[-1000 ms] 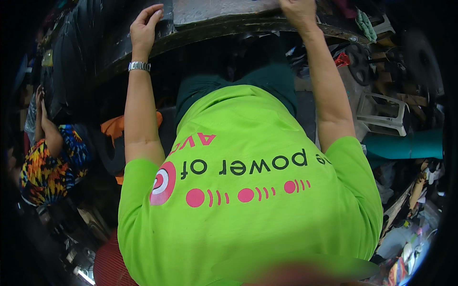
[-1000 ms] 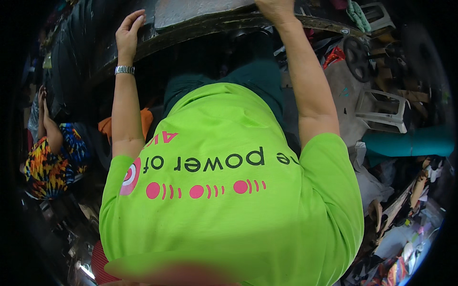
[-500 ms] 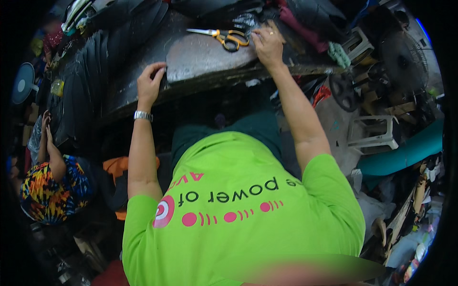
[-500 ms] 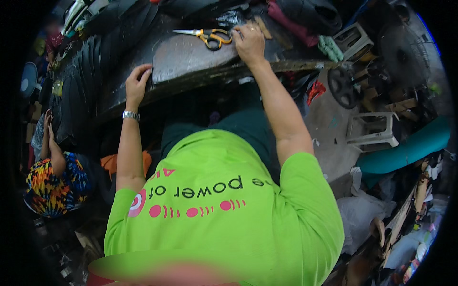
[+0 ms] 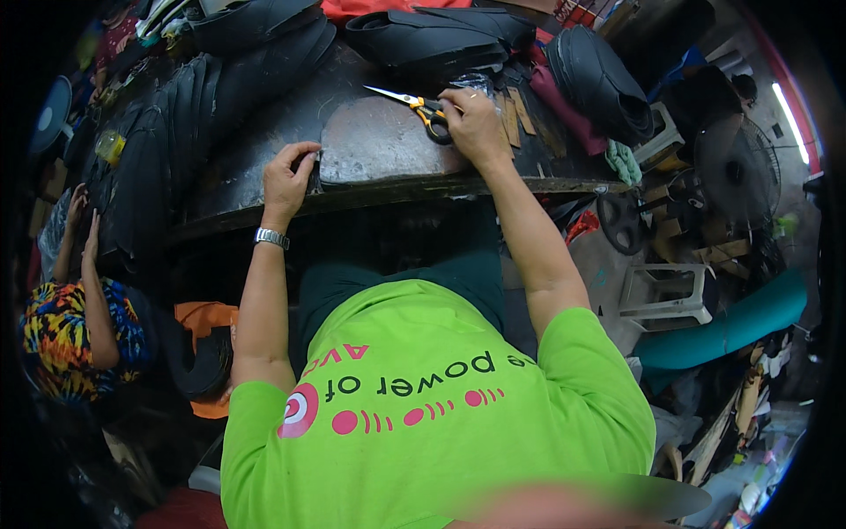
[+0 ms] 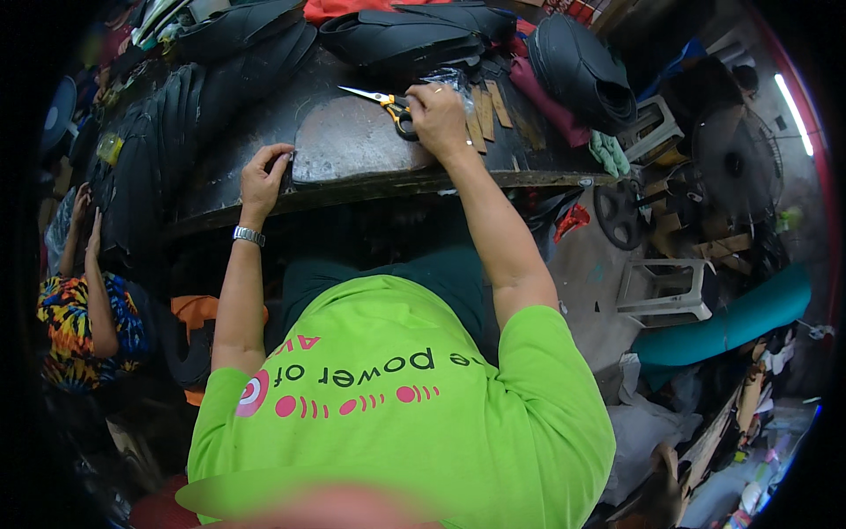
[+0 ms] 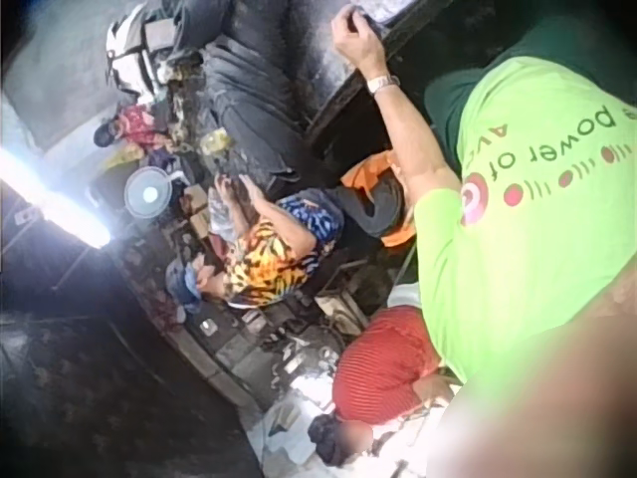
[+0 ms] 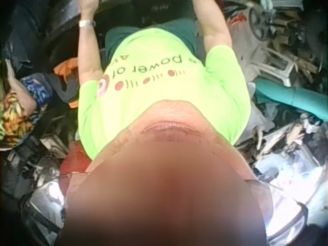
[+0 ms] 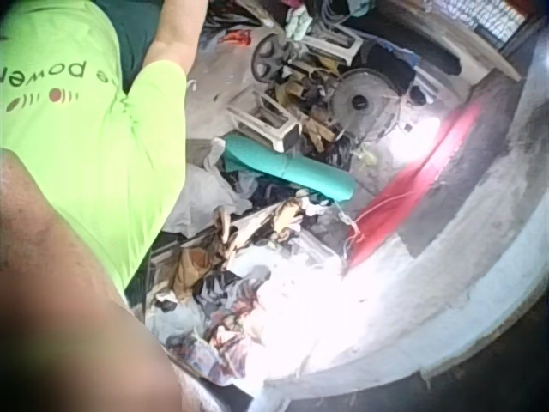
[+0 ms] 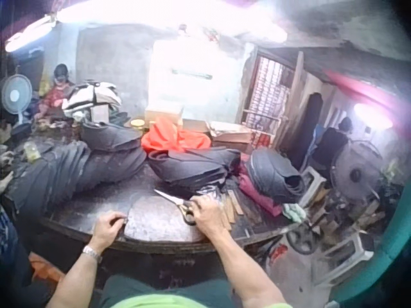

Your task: The person repeatedly picks up black baseball caps from a workbench, uses shears to cut along the seams of the crown, and then places the caps back on the bench. The person handles multiple caps one at a time, turning them over to access different seams before cutting.

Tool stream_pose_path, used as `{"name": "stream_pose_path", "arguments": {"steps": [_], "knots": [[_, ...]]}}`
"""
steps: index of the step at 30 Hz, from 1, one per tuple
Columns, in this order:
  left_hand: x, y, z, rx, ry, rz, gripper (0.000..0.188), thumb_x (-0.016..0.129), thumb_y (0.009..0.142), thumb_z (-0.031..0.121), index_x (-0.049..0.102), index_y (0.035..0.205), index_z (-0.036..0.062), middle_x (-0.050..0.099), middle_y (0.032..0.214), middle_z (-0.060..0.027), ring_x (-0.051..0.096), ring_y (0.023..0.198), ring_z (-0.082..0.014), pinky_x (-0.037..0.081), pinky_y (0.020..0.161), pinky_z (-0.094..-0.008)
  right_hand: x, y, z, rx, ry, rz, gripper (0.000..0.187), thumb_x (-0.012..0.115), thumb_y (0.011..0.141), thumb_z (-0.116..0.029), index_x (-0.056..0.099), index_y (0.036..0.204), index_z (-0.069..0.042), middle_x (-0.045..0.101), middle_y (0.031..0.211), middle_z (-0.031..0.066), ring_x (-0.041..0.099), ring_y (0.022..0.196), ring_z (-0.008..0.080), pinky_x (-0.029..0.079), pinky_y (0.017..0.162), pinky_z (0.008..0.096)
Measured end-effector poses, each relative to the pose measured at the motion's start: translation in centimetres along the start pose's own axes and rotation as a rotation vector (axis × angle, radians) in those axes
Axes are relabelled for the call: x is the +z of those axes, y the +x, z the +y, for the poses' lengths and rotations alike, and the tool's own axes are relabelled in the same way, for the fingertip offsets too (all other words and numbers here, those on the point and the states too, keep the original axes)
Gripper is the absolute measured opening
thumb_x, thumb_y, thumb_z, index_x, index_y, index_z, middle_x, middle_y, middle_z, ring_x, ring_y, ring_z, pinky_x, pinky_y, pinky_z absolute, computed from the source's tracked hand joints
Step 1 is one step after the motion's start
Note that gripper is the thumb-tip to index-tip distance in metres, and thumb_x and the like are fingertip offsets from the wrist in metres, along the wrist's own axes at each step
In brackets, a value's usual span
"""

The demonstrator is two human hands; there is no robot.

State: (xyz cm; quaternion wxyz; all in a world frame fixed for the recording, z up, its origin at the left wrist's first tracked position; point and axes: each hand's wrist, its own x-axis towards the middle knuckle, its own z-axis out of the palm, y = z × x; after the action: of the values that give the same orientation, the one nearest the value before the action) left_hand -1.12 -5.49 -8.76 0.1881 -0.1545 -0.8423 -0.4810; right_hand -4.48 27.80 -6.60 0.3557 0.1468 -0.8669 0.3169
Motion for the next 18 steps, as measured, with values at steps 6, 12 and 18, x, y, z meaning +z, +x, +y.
{"name": "stream_pose_path", "arguments": {"steps": [6, 12, 18], "knots": [[-0.3, -0.3, 0.5, -0.006, 0.053, -0.055, 0.014, 0.066, 0.091, 0.006, 0.073, 0.103, 0.0034, 0.072, 0.097, -0.0088, 0.070, 0.091, -0.0201, 0.052, 0.081, -0.0291, 1.3, -1.9, -2.2, -0.135, -0.110, -0.112, 0.014, 0.070, 0.083, -0.015, 0.073, 0.094, -0.007, 0.066, 0.096, 0.0068, 0.059, 0.097, 0.0280, 0.045, 0.085, 0.0412], [-0.1, 0.0, 1.4, -0.008, 0.068, -0.047, 0.013, 0.066, 0.091, 0.007, 0.072, 0.102, 0.0042, 0.070, 0.095, -0.0113, 0.068, 0.088, -0.0265, 0.050, 0.079, -0.0323, 1.1, -2.1, -2.4, -0.065, -0.152, -0.019, 0.016, 0.069, 0.083, -0.014, 0.070, 0.097, -0.006, 0.064, 0.099, 0.0081, 0.058, 0.099, 0.0294, 0.046, 0.085, 0.0427], [-0.1, 0.0, 1.4, -0.023, 0.054, -0.047, 0.013, 0.065, 0.091, 0.006, 0.072, 0.102, 0.0043, 0.071, 0.096, -0.0105, 0.069, 0.089, -0.0234, 0.051, 0.079, -0.0301, 1.4, -2.2, -2.7, 0.117, -0.360, -0.091, 0.024, 0.067, 0.082, -0.012, 0.068, 0.105, -0.006, 0.064, 0.102, 0.0107, 0.059, 0.100, 0.0301, 0.044, 0.086, 0.0442]]}}
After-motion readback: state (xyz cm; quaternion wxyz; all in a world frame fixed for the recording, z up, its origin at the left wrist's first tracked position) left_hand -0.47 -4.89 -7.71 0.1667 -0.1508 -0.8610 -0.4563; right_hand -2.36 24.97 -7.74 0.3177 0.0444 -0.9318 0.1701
